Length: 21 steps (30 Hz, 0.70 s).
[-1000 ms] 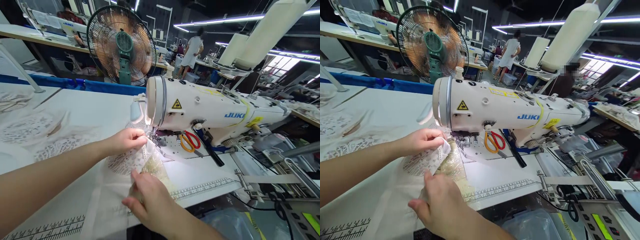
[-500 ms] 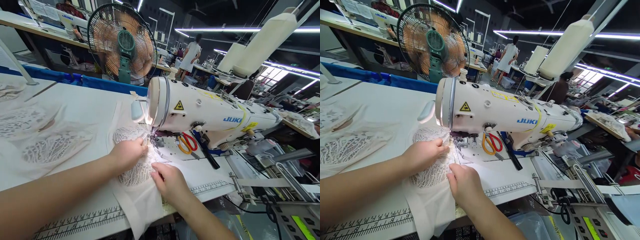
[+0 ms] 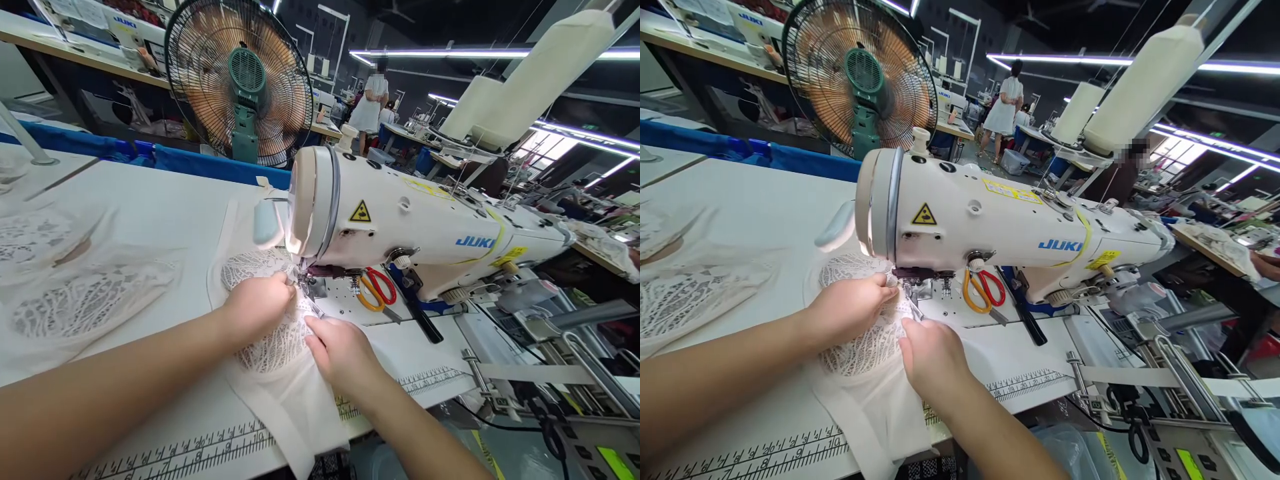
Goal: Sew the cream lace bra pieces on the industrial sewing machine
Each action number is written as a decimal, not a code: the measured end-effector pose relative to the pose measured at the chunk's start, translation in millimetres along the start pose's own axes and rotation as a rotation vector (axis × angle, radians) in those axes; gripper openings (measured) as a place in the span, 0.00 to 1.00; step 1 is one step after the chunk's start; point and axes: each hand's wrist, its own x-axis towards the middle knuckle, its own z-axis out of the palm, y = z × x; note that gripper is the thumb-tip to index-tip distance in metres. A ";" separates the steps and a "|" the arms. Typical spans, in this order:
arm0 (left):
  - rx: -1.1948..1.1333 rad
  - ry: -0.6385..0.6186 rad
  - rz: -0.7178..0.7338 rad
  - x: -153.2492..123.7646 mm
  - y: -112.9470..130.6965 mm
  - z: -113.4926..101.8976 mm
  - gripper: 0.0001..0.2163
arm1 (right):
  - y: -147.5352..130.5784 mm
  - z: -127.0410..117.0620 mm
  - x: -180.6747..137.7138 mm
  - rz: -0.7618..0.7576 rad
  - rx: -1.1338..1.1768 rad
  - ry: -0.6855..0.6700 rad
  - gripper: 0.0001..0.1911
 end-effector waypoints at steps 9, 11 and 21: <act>-0.032 -0.064 -0.009 8.5 -1.2 -3.3 0.16 | -1.9 -0.8 4.1 0.035 -0.035 -0.061 0.20; -0.035 -0.056 -0.013 10.9 -2.9 -3.0 0.16 | -3.0 -1.8 6.7 0.053 -0.060 -0.073 0.20; 0.013 0.009 -0.044 32.5 -17.3 -4.7 0.12 | -15.0 -11.2 21.1 0.113 -0.243 -0.108 0.13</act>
